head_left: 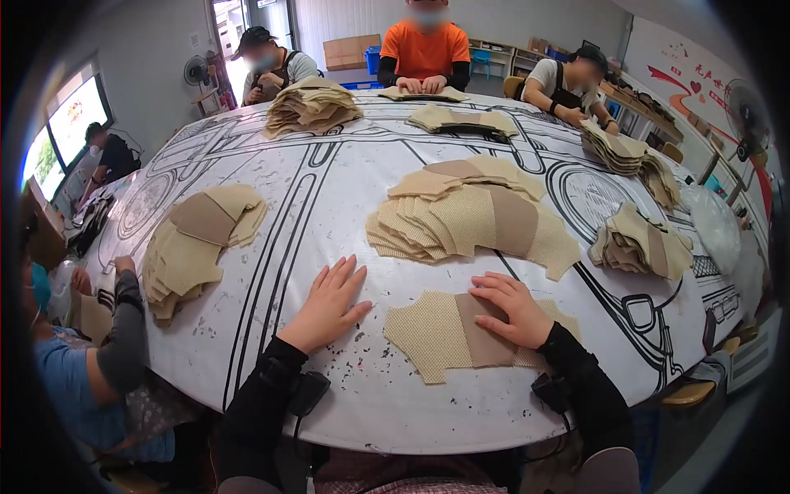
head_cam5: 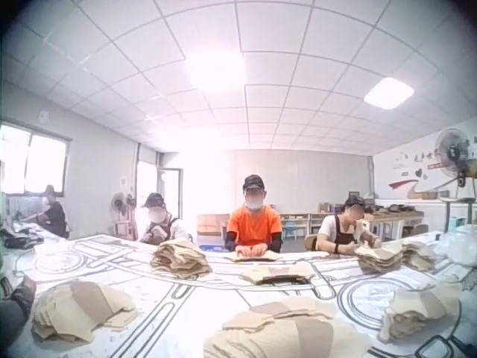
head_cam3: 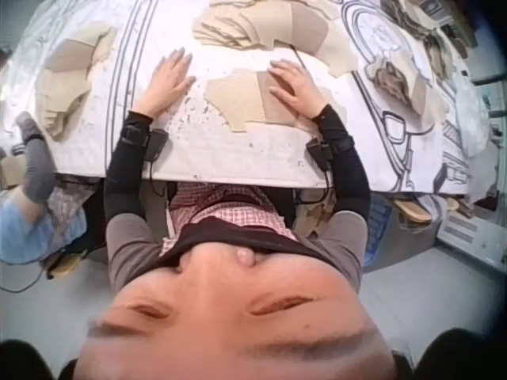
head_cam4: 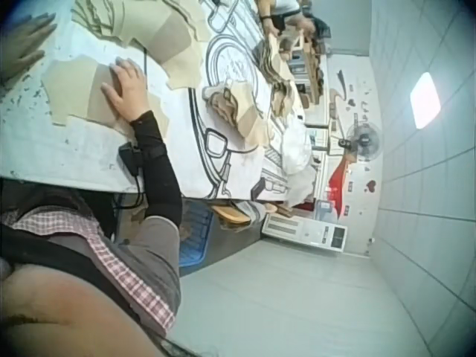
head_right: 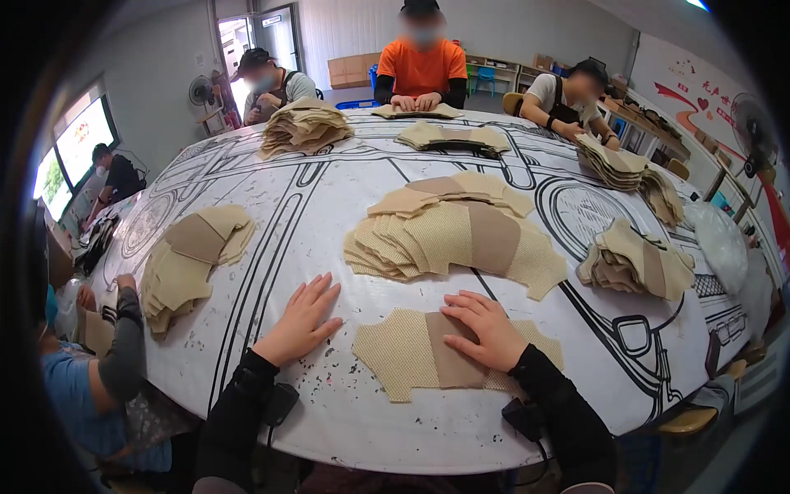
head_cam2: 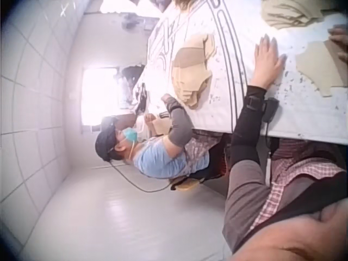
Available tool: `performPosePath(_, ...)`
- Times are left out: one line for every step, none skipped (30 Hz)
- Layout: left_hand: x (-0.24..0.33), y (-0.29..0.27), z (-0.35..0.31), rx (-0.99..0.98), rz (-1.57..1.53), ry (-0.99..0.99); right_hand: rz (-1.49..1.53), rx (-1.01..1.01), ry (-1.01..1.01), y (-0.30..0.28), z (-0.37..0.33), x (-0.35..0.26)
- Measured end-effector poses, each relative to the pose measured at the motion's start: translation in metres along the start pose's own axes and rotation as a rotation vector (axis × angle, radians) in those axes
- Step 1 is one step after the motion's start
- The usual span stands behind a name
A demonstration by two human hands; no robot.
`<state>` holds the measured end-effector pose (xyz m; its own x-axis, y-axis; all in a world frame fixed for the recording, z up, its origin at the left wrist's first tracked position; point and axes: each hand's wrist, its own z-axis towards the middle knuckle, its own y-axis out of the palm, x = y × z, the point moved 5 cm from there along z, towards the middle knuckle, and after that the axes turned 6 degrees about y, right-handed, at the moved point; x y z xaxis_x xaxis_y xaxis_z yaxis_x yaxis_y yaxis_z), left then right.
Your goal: Sort and organize shoe upper components at a circular workstation.
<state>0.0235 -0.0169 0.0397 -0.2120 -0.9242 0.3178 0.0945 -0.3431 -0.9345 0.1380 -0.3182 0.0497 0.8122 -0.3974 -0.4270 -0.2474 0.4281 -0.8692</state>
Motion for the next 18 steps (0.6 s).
performPosePath(0.0,0.0001,0.0001,-0.002,0.0,0.001,0.0,0.0,0.0,-0.0001,-0.0001,-0.0003)
performPosePath(0.0002,-0.0001,0.0001,-0.002,0.0,0.001,0.001,-0.003,0.002,-0.0001,-0.0002,-0.0004)
performPosePath(0.0007,-0.0004,0.0,-0.002,-0.004,0.001,0.002,-0.006,0.003,0.0001,-0.0002,-0.0005)
performPosePath(0.001,-0.0008,-0.0003,-0.001,-0.008,0.001,0.003,-0.006,0.002,0.0002,-0.0002,-0.0008)
performPosePath(0.0009,-0.001,-0.0007,-0.001,-0.008,0.0,0.003,-0.007,0.005,0.0004,-0.0001,-0.001)
performPosePath(0.0007,-0.0011,-0.0012,0.0,-0.002,-0.002,0.002,-0.008,0.006,0.0007,0.0,-0.0011)
performPosePath(0.0004,-0.0006,-0.0008,0.0,0.002,-0.001,0.002,-0.009,0.008,0.001,-0.0002,-0.0004)
performPosePath(0.0007,-0.0004,-0.0004,0.0,0.001,0.0,0.0,-0.008,0.008,0.0014,-0.0006,0.0006)
performPosePath(0.0012,-0.0004,0.0001,0.0,-0.001,0.001,-0.002,-0.007,0.009,0.0015,-0.0009,0.0012)
performPosePath(0.0015,-0.0006,0.0001,0.0,-0.002,0.0,-0.002,-0.007,0.009,0.0012,-0.0009,0.0011)
performPosePath(0.0016,-0.0006,0.0004,0.0,-0.002,0.0,-0.001,-0.009,0.009,0.0008,-0.0008,0.001)
performPosePath(0.0016,-0.0005,0.0008,0.002,-0.002,0.0,0.0,-0.01,0.01,0.0005,-0.0008,0.0011)
performPosePath(0.0017,-0.0005,0.0013,0.004,-0.002,0.0,-0.001,-0.01,0.01,0.0001,-0.0011,0.0013)
performPosePath(0.0017,-0.0002,0.0018,0.004,-0.002,0.001,-0.003,-0.007,0.008,-0.0004,-0.0012,0.0015)
performPosePath(0.0017,0.0,0.0022,0.007,0.0,0.008,-0.005,-0.005,0.006,-0.0011,-0.0012,0.0018)
performPosePath(0.0016,0.0002,0.0019,0.01,0.003,0.012,-0.005,-0.006,0.005,-0.0008,-0.001,0.002)
performPosePath(0.002,-0.0006,0.0015,0.01,0.004,0.009,-0.002,-0.008,0.005,-0.0003,-0.0003,0.0024)
performPosePath(0.0028,-0.0026,0.0009,0.018,-0.006,0.005,0.0,-0.011,0.003,0.0004,0.0012,0.0026)
